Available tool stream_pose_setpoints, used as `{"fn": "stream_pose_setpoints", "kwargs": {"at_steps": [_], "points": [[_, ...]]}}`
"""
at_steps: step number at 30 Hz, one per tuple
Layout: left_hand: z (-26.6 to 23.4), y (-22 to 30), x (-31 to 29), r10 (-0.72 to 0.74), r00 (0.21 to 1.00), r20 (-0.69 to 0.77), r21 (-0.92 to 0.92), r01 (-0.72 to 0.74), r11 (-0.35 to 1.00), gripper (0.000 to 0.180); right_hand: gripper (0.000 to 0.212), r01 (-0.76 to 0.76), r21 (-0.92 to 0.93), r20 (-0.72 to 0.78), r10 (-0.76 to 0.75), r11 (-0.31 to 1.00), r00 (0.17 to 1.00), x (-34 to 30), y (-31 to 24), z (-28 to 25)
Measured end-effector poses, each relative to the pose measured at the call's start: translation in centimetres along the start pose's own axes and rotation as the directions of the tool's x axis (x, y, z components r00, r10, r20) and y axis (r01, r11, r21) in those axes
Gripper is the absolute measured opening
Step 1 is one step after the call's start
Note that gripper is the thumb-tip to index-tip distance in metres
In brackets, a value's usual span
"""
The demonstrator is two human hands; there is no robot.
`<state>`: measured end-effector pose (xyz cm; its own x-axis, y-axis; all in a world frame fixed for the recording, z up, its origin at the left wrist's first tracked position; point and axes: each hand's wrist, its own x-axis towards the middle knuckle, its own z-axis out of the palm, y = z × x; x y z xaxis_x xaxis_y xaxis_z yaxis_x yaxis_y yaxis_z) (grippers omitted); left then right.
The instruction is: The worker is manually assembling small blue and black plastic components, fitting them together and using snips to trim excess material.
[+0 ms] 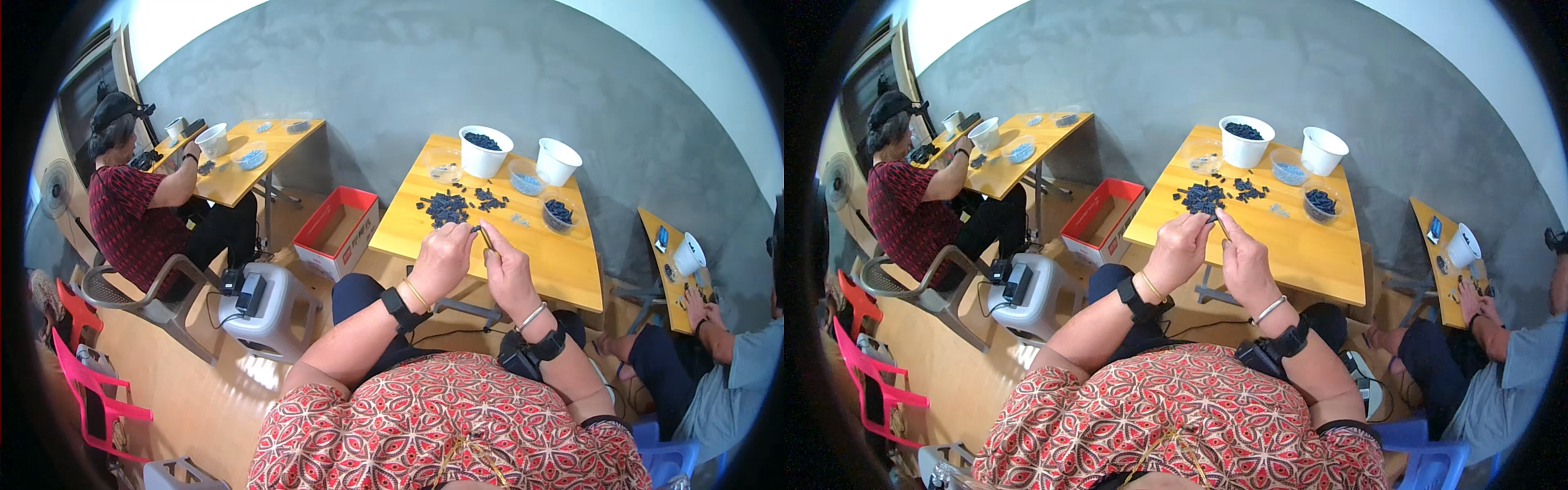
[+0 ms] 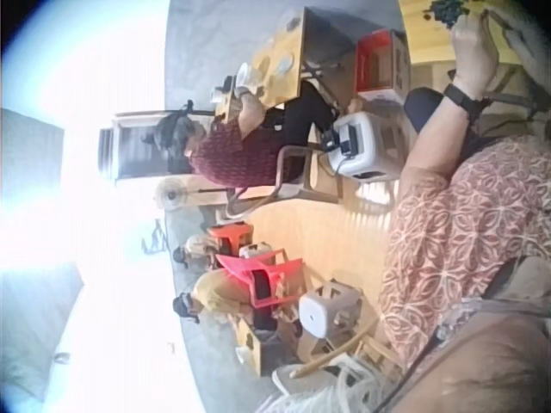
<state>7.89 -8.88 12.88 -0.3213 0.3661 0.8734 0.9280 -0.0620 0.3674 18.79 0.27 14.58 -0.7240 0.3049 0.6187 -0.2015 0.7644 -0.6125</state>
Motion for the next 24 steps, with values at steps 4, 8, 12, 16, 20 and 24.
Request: {"fn": "stream_pose_setpoints", "kwargs": {"at_steps": [4, 8, 12, 16, 20, 24], "points": [[0.4, -1.6, -0.3, 0.051, 0.998, 0.043, 0.109, -0.055, 0.992, 0.008, 0.043, -0.067, 0.020, 0.013, 0.066, 0.998, 0.998, 0.3, 0.8, 1.0], [1.0, -2.9, -0.5, 0.043, 0.996, 0.078, 0.147, -0.054, 0.988, 0.007, 0.043, -0.135, 0.021, -0.003, 0.135, 0.991, 0.991, 0.7, 2.5, 2.2], [1.5, -3.9, -0.7, 0.022, 0.989, 0.148, 0.203, -0.052, 0.978, 0.009, 0.044, -0.238, 0.055, 0.012, 0.237, 0.970, 0.971, 1.2, 4.5, 3.4], [1.8, -4.8, -1.2, 0.021, 0.976, 0.216, 0.248, -0.076, 0.966, 0.006, 0.044, -0.299, 0.107, 0.033, 0.297, 0.948, 0.954, 1.0, 5.8, 4.1], [1.6, -5.1, -1.5, 0.033, 0.959, 0.282, 0.255, -0.108, 0.961, 0.006, 0.046, -0.500, 0.249, 0.149, 0.477, 0.830, 0.866, 1.0, 5.4, 4.1], [1.8, -5.1, -1.7, 0.019, 0.912, 0.410, 0.293, -0.152, 0.944, 0.010, 0.048, -0.614, 0.368, 0.226, 0.573, 0.699, 0.788, 0.8, 6.0, 4.3]]}}
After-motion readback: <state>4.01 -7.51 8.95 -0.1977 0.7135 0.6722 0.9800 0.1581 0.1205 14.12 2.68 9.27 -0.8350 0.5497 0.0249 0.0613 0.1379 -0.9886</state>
